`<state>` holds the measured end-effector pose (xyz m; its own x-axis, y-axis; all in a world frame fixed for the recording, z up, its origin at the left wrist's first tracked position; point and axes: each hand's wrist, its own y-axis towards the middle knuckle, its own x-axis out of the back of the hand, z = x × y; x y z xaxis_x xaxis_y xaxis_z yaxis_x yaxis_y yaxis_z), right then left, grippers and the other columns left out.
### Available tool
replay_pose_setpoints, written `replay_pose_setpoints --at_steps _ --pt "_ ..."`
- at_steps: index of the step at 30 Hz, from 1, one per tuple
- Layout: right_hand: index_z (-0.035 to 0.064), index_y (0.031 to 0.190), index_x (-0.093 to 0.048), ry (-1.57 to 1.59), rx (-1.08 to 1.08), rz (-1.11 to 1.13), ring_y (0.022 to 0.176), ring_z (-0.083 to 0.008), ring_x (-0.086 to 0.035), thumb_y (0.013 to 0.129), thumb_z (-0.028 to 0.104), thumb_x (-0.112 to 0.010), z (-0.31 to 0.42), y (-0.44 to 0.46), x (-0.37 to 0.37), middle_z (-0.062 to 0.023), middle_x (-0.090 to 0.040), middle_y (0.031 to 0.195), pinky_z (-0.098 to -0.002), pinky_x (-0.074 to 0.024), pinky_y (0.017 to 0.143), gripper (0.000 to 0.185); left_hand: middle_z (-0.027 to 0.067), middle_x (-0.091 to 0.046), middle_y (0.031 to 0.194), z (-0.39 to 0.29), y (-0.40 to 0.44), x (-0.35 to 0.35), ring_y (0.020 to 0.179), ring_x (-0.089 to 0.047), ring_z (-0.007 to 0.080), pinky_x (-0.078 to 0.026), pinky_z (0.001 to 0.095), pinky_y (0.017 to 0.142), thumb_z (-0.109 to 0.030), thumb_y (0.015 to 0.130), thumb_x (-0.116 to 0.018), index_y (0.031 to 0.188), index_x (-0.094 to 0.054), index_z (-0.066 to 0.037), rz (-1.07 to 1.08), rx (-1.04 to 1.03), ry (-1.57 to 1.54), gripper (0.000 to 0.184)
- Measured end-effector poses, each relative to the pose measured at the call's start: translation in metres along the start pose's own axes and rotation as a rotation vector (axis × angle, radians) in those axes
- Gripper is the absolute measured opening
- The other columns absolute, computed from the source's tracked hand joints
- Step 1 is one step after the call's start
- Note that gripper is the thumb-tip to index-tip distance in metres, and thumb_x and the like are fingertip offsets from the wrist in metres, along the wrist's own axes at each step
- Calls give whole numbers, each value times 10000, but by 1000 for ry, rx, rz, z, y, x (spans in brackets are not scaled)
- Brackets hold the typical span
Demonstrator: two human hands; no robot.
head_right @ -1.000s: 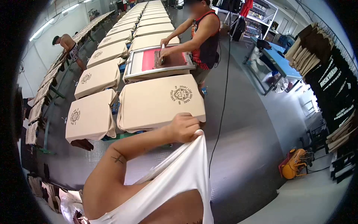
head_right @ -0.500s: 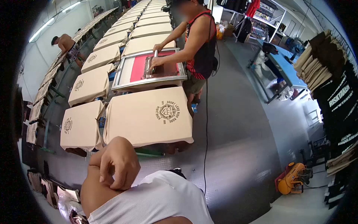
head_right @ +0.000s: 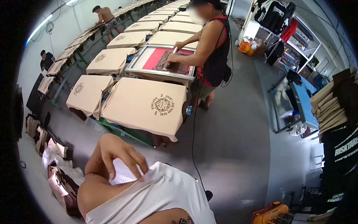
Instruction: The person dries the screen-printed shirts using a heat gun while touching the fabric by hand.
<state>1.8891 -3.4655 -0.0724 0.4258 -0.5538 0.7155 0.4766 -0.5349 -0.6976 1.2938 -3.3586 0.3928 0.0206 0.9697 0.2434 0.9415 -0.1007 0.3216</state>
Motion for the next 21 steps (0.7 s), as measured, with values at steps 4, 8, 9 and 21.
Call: replay_pose_setpoints --at_steps 4,8,9,21 --pt "62 922 -690 -21 11 -23 534 -201 -571 897 188 -649 53 11 11 -57 -643 768 -347 -472 503 134 159 -575 930 2 53 -28 824 -594 309 -473 387 690 -314 881 -723 890 -624 19 278 -237 -323 348" --pt "63 926 -691 -22 -32 -50 535 -202 -571 899 189 -649 77 42 20 -57 -643 772 -347 -473 503 136 168 -577 1018 39 92 -37 926 -561 332 -436 423 790 -350 941 -639 994 -640 36 127 -225 -415 390" --pt "63 927 -691 -10 -47 -53 536 -202 -571 900 190 -649 84 47 22 -57 -643 772 -347 -473 503 137 168 -577 1018 41 98 -32 926 -561 332 -436 423 790 -350 941 -639 994 -640 36 136 -223 -417 390" --pt "65 938 -693 170 -237 -242 539 -202 -571 907 196 -646 154 76 92 -55 -645 783 -348 -475 505 142 204 -606 1229 208 100 148 1190 -553 315 -384 415 1028 -334 901 -687 1349 -489 65 -507 59 -504 631"
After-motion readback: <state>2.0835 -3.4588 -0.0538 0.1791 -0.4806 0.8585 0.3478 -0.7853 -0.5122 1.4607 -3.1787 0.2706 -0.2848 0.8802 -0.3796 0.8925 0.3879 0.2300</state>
